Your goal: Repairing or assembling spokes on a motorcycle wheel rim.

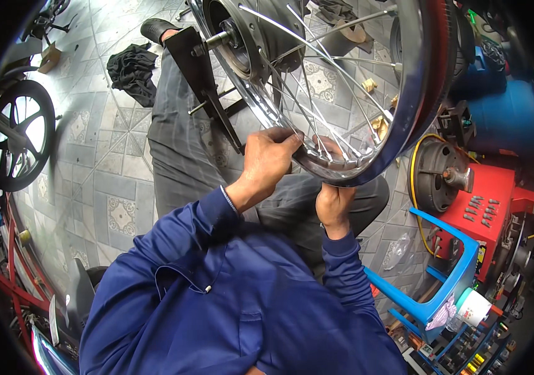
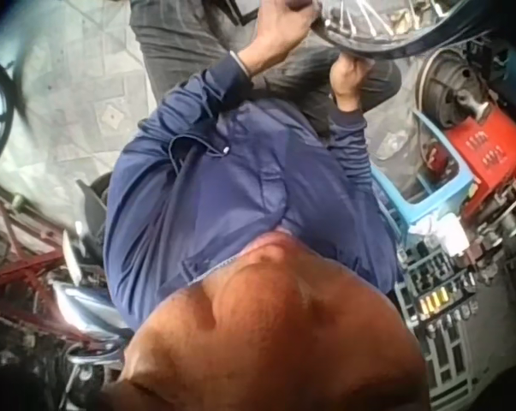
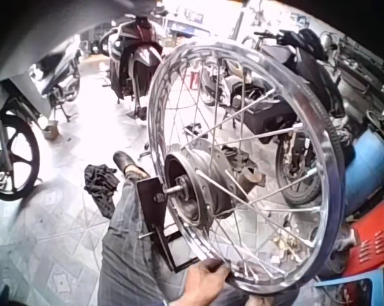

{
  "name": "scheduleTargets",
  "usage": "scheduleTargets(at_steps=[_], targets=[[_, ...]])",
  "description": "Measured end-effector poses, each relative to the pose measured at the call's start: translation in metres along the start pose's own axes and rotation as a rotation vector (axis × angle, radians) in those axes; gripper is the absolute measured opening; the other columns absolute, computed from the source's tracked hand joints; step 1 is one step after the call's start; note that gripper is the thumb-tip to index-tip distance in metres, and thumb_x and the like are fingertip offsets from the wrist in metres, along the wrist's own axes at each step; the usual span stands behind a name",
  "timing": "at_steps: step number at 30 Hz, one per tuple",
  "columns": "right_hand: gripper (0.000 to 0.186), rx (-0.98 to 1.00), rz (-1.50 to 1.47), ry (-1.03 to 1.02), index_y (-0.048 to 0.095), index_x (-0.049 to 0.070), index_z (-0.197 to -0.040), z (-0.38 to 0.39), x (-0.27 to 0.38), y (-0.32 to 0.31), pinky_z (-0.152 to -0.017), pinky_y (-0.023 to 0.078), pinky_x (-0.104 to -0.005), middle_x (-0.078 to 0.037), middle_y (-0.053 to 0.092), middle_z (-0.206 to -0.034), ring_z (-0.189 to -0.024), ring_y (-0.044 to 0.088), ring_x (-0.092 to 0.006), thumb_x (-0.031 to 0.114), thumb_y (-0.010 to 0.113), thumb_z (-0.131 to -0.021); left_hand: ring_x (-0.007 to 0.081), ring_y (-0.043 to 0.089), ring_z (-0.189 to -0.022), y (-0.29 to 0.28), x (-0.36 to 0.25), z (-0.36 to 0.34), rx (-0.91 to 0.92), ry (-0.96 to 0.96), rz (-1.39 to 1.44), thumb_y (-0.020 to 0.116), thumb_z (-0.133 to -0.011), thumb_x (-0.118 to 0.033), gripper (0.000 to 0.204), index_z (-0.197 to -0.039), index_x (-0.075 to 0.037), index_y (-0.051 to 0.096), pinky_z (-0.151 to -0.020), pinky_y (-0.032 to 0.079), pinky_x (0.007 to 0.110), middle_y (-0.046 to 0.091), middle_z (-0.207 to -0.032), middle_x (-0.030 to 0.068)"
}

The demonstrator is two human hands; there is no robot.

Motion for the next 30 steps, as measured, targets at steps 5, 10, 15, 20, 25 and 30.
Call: scheduleTargets(at_steps=[5,10,15,20,25,30], targets=[[0.028,-0.005,0.078,-0.002,0.063,-0.007,-0.122,0.005,-0.005,-0.006,-0.098,0.047,-0.0362,-0.016,0.069,-0.12,-0.113,0.065,-0.0271,0.004,0.053,-0.098,0.0218,0.069,-0.07,0.001,-0.003,-0.005,0.002,-0.149,-0.121,0.078,-0.085,-0.018,0.031,-0.094,0.01,0.073,-0.069,0.054,0.035,0.073,-0.075,0.0171],[0.027,-0.022,0.112,-0.023,0.063,-0.008,-0.121,0.004,-0.001,-0.007,-0.098,0.048,-0.0366,-0.017,0.069,-0.12,-0.112,0.065,-0.0278,0.005,0.053,-0.099,0.0202,0.069,-0.072,0.002,-0.004,0.005,-0.025,-0.138,-0.118,0.079,-0.086,-0.017,0.029,-0.092,0.01,0.073,-0.068,0.055,0.034,0.074,-0.078,0.0163],[0.027,-0.017,0.095,-0.039,0.063,-0.008,-0.122,0.001,0.008,-0.004,-0.098,0.047,-0.0359,-0.017,0.069,-0.119,-0.112,0.065,-0.0278,0.005,0.053,-0.1,0.0133,0.061,-0.067,0.005,0.007,0.0,-0.054,-0.118,0.061,0.082,-0.084,-0.018,0.031,-0.096,0.009,0.073,-0.061,0.05,0.032,0.071,-0.077,0.0113],[0.029,-0.021,0.114,-0.006,0.063,-0.007,-0.124,0.004,0.008,-0.009,-0.098,0.047,-0.0353,-0.016,0.069,-0.12,-0.114,0.065,-0.0267,0.003,0.052,-0.099,0.0204,0.069,-0.072,0.003,-0.014,0.006,-0.034,-0.193,-0.084,0.079,-0.084,-0.015,0.029,-0.094,0.011,0.072,-0.069,0.054,0.034,0.073,-0.079,0.0176],[0.029,-0.016,0.092,-0.008,0.063,-0.007,-0.124,0.001,0.014,-0.012,-0.097,0.047,-0.0343,-0.015,0.069,-0.12,-0.112,0.065,-0.0253,0.003,0.053,-0.099,0.0146,0.061,-0.066,0.006,-0.009,0.009,-0.052,-0.056,0.055,0.083,-0.084,-0.018,0.028,-0.087,0.008,0.072,-0.061,0.05,0.034,0.07,-0.073,0.0122],[0.028,-0.03,0.055,-0.005,0.064,-0.007,-0.123,0.001,0.014,-0.013,-0.097,0.047,-0.0335,-0.014,0.07,-0.12,-0.11,0.065,-0.0244,0.004,0.053,-0.099,0.0141,0.061,-0.066,0.009,-0.011,0.009,-0.014,-0.174,-0.061,0.082,-0.084,-0.018,0.028,-0.083,0.008,0.071,-0.061,0.049,0.033,0.07,-0.074,0.0111]])
Point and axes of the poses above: each hand's wrist, its own z-axis away from the middle knuckle, its own y-axis out of the palm, x = y × z, the point moved 5 cm from there along -z, towards the middle knuckle
